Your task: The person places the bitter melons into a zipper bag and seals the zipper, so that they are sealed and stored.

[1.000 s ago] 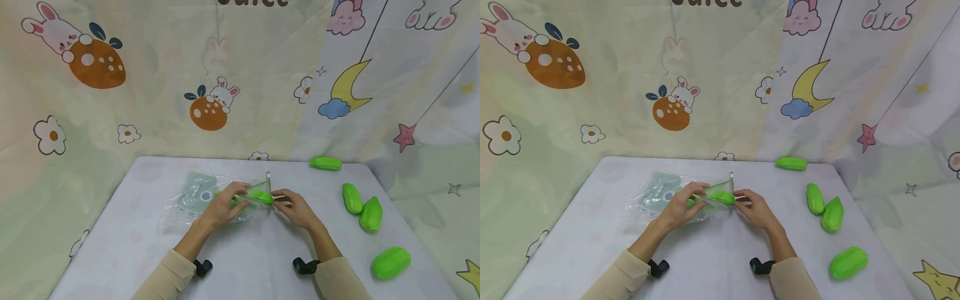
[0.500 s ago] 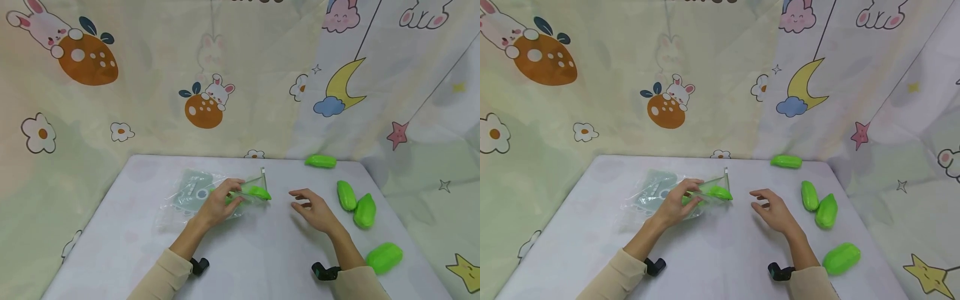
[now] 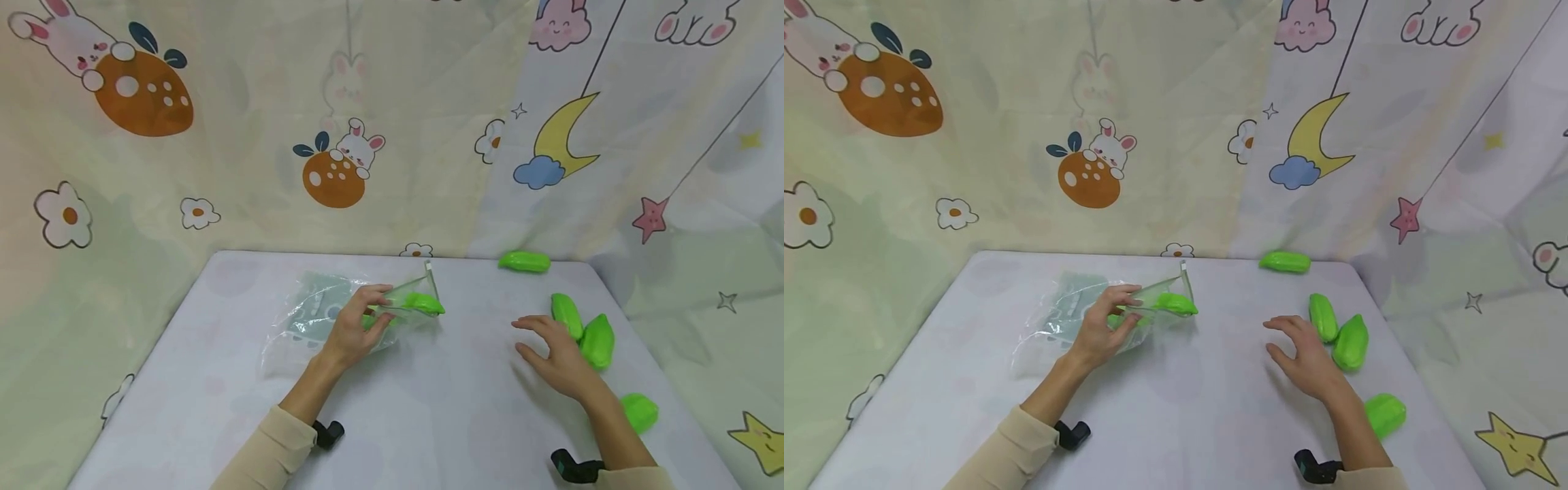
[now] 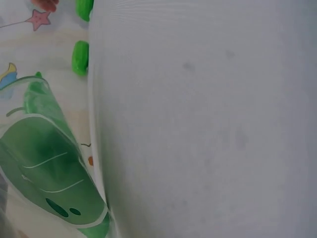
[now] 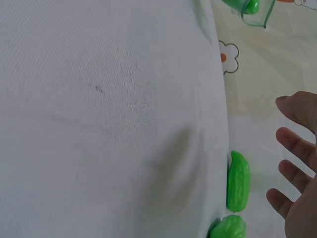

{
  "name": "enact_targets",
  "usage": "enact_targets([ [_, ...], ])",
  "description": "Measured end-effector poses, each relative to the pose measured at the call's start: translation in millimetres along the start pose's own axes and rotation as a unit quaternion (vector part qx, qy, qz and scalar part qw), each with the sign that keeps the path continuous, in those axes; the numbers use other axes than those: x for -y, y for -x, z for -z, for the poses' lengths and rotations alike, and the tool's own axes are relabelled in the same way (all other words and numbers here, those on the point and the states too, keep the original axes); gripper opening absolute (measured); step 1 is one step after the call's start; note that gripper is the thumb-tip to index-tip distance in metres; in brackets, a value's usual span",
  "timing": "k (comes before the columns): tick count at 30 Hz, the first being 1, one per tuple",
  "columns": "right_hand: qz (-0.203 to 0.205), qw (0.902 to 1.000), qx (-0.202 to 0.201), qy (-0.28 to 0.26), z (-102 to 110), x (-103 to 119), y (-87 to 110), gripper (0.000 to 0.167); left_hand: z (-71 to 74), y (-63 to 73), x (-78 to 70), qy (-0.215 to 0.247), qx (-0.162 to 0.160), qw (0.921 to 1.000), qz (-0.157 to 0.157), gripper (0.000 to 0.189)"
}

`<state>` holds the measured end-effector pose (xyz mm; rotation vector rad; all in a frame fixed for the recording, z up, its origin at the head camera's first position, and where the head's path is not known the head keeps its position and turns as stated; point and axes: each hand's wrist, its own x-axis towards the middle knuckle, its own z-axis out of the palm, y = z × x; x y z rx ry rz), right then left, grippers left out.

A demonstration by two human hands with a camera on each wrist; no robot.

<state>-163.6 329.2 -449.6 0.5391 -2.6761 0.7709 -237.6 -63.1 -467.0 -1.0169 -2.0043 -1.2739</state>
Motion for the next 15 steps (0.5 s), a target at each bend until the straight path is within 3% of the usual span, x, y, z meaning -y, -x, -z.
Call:
enact_targets([
  [6,-0.013,0.9999,-0.006,-0.001,16,-7,14.0,0.041,-0.7,2.8,2.7,0.014,-0.007,0.9997,0.019,0.034],
  [11,-0.034,0.9986,-0.009,0.039,27,-18,31.2,0.044,-4.5,0.7,2.3,0.031,0.010,0.9989,0.034,0.030],
  [15,-0.055,0.9966,0.002,0.061,32,-21,38.5,0.044,-4.1,1.9,2.6,0.030,0.004,0.9989,0.036,0.031],
])
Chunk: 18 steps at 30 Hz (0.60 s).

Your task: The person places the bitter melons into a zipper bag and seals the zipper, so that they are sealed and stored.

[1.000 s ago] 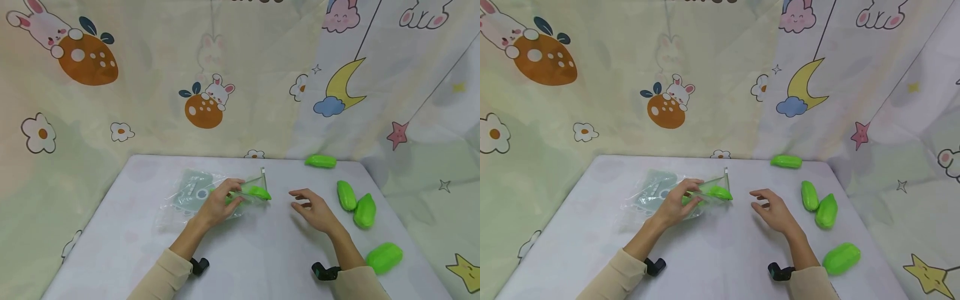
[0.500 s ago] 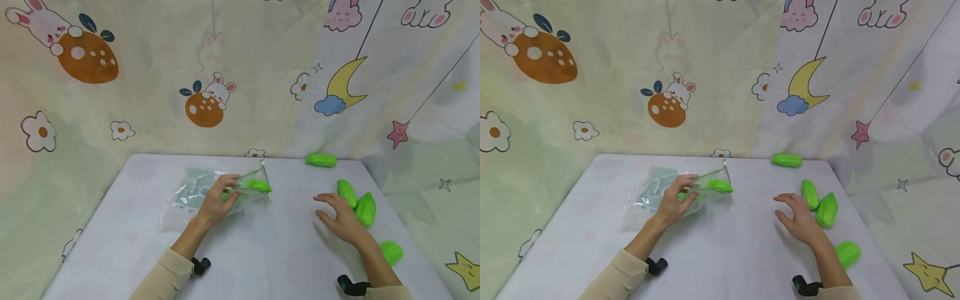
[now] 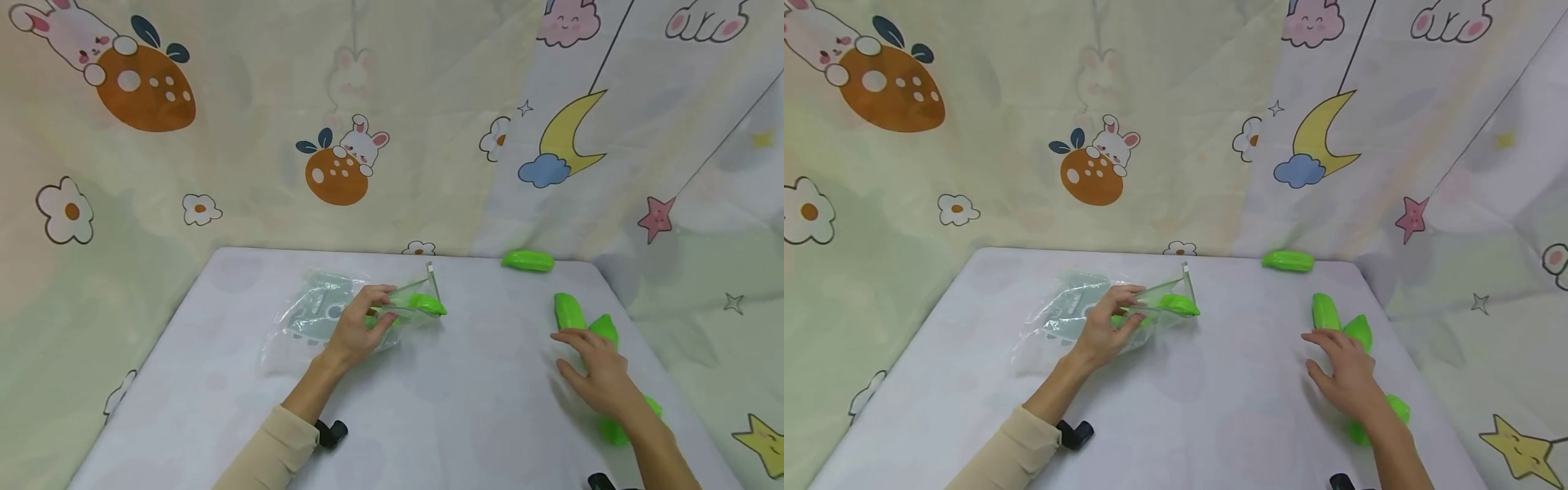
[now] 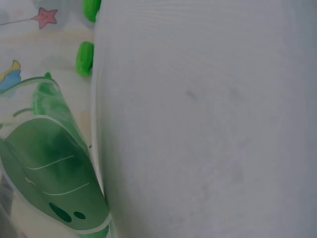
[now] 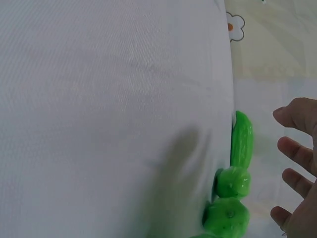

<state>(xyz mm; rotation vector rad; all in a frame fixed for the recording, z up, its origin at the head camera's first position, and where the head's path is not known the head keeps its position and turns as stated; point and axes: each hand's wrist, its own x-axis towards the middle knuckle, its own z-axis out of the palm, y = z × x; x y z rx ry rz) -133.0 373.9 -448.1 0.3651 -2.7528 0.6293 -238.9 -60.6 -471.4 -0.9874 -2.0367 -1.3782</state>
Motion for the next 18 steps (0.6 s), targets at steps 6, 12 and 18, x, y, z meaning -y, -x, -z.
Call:
enact_targets([
  [6,-0.035,0.9990,0.002,0.029,7,-7,7.4,0.047,4.2,1.0,1.8,-0.005,0.004,1.0000,0.000,0.030],
  [12,-0.054,0.9976,-0.011,0.043,14,-16,18.1,0.039,9.3,0.7,0.6,-0.011,0.001,0.9999,0.007,0.030],
  [18,-0.026,0.9971,-0.057,0.043,18,-29,25.5,0.037,10.2,2.4,0.4,-0.009,0.008,0.9999,0.011,0.029],
])
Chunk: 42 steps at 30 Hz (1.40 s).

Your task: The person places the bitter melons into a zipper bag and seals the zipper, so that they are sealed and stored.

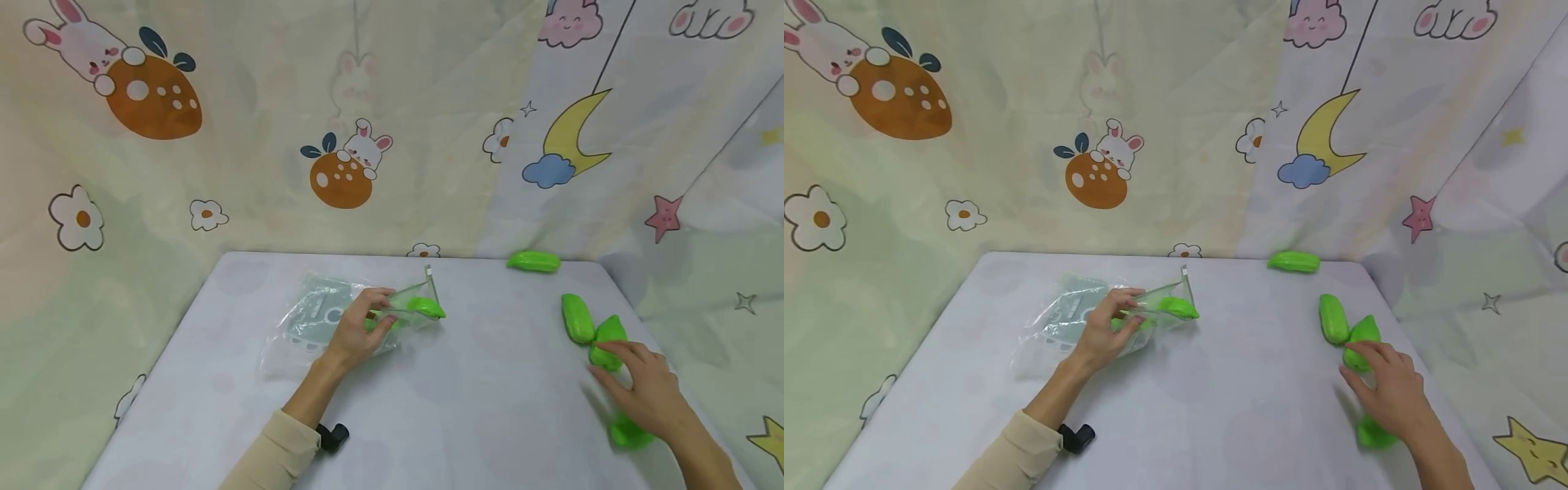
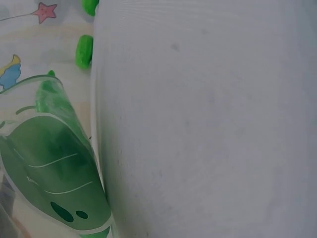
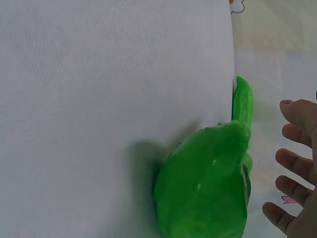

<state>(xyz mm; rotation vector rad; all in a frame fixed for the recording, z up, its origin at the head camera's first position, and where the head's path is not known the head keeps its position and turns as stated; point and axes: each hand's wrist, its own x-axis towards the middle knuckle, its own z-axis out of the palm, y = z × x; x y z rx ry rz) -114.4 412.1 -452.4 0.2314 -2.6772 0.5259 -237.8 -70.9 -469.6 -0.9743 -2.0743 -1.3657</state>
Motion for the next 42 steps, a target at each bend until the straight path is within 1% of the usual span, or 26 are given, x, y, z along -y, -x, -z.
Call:
enact_targets([
  [2,0.017,0.9998,-0.010,-0.003,1,-5,1.2,0.039,-0.9,1.1,0.7,0.002,-0.003,1.0000,-0.001,0.029],
  [5,0.026,0.9996,-0.006,-0.001,5,-12,5.5,0.042,-2.0,2.2,0.9,0.005,-0.004,1.0000,-0.001,0.029],
  [9,0.007,0.9997,0.018,0.017,11,-18,10.5,0.045,-1.6,2.9,-0.3,0.000,0.002,1.0000,0.001,0.029],
  [13,-0.006,0.9991,0.025,0.035,12,-20,13.7,0.046,-0.5,3.2,-0.6,-0.009,0.006,0.9999,-0.003,0.030],
  [16,-0.022,0.9990,0.027,0.027,14,-21,17.6,0.044,0.1,3.6,-0.9,-0.012,0.007,0.9999,-0.005,0.029],
  [19,-0.049,0.9978,0.036,0.025,16,-20,19.4,0.045,0.8,4.3,-0.8,-0.016,0.006,0.9998,-0.004,0.029],
  [22,-0.079,0.9943,0.059,0.040,19,-19,17.8,0.051,2.0,4.4,-0.9,-0.020,0.005,0.9998,-0.006,0.030],
  [25,-0.106,0.9877,0.101,0.056,23,-19,15.3,0.060,2.8,4.1,-1.2,-0.021,0.007,0.9997,-0.009,0.029],
  [28,-0.121,0.9812,0.136,0.064,25,-19,13.6,0.068,2.8,4.0,-1.3,-0.020,0.011,0.9997,-0.010,0.029],
  [30,-0.124,0.9789,0.149,0.065,25,-20,13.9,0.069,2.1,4.3,-1.2,-0.017,0.012,0.9998,-0.007,0.029],
  [35,-0.122,0.9785,0.155,0.061,24,-20,17.1,0.070,0.6,4.3,-1.2,-0.006,0.008,0.9999,-0.004,0.029],
  [42,-0.120,0.9780,0.159,0.063,24,-21,18.5,0.069,-1.0,2.7,-0.7,0.005,-0.003,0.9999,-0.012,0.030],
])
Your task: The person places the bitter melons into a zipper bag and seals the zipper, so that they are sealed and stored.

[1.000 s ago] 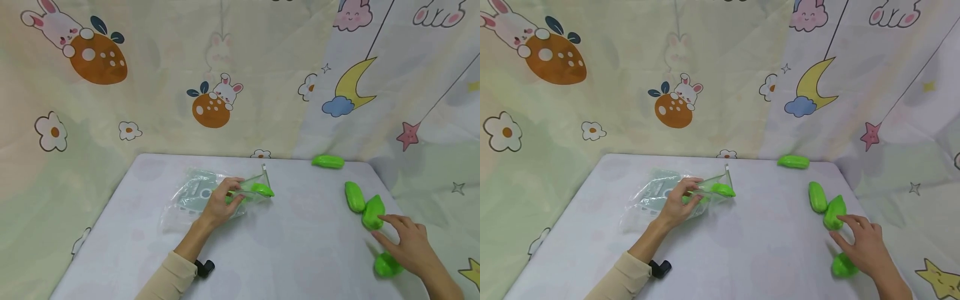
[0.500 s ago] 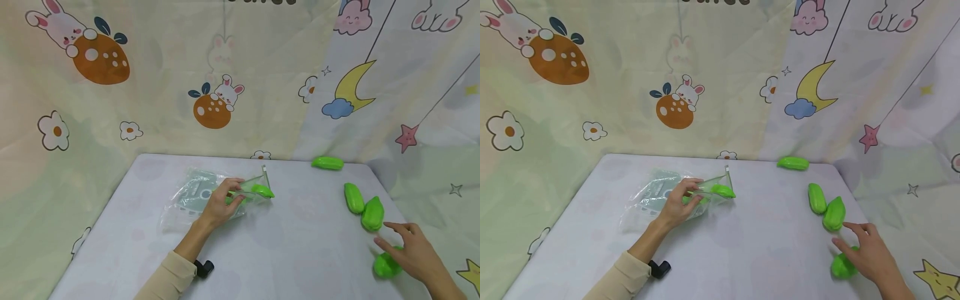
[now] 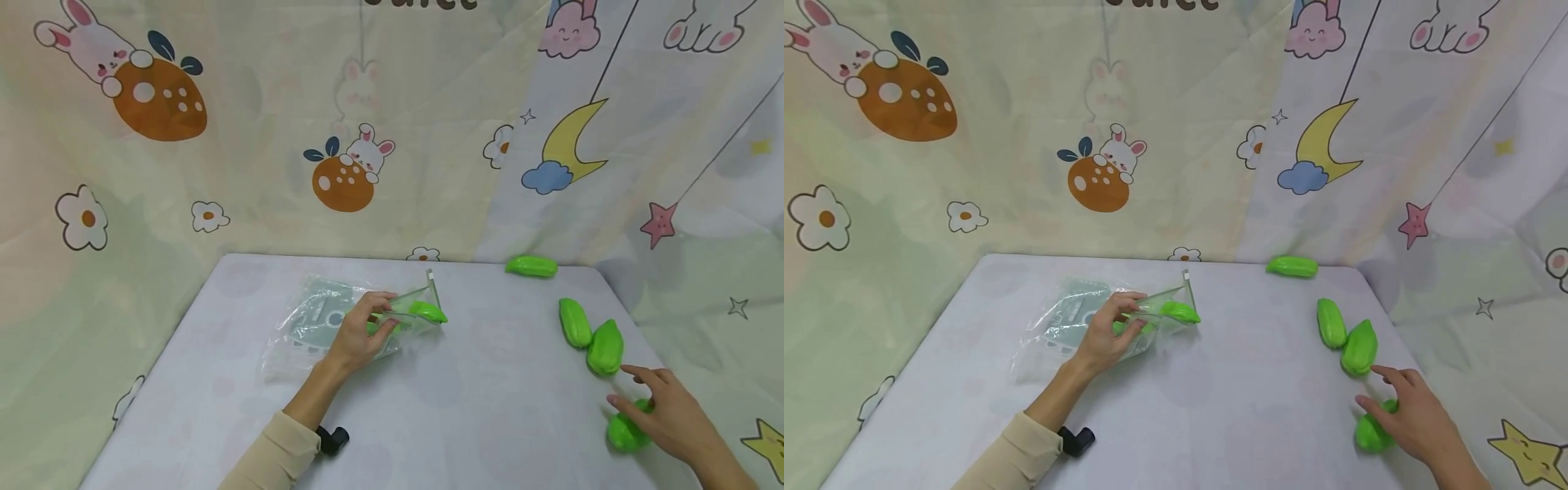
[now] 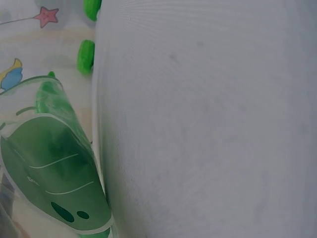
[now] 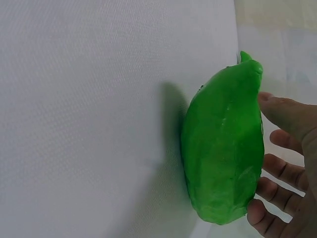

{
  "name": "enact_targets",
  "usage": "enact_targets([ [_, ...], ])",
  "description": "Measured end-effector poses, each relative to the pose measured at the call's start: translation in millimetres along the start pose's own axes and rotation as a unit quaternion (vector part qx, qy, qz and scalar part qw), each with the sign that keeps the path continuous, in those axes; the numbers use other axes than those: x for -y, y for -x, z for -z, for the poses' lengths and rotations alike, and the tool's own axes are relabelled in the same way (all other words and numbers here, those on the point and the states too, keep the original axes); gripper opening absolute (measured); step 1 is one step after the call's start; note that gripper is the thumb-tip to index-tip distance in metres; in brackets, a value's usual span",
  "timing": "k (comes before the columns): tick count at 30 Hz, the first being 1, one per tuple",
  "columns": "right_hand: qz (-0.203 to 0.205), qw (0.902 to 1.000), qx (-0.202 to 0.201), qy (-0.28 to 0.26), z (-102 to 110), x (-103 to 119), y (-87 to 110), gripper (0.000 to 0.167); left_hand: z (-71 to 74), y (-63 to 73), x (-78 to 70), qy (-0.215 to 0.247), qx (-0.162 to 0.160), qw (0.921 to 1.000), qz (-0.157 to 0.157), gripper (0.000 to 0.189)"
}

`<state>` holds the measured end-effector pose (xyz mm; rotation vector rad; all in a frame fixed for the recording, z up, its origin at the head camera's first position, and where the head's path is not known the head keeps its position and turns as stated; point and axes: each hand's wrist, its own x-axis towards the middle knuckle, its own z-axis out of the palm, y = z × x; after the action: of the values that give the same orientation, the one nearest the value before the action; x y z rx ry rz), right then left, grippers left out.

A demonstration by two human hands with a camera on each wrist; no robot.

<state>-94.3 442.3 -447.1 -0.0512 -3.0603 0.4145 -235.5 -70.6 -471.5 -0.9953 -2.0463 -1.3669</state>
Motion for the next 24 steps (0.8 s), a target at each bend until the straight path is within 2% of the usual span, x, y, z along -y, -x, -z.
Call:
enact_targets([
  [7,0.011,0.9999,0.001,0.004,-3,-1,1.8,0.067,0.2,0.3,-0.3,-0.001,0.002,1.0000,-0.001,0.031],
  [16,0.055,0.9953,-0.078,-0.014,-8,-6,9.3,0.068,1.3,0.9,-0.2,-0.008,0.003,1.0000,0.003,0.030],
  [20,0.046,0.9970,-0.061,-0.009,-8,-11,10.2,0.067,1.0,1.5,-0.1,-0.005,0.001,1.0000,0.003,0.030],
  [24,0.016,0.9994,-0.030,-0.001,-8,-15,13.6,0.065,0.3,0.6,-0.3,0.000,0.000,1.0000,0.000,0.030],
])
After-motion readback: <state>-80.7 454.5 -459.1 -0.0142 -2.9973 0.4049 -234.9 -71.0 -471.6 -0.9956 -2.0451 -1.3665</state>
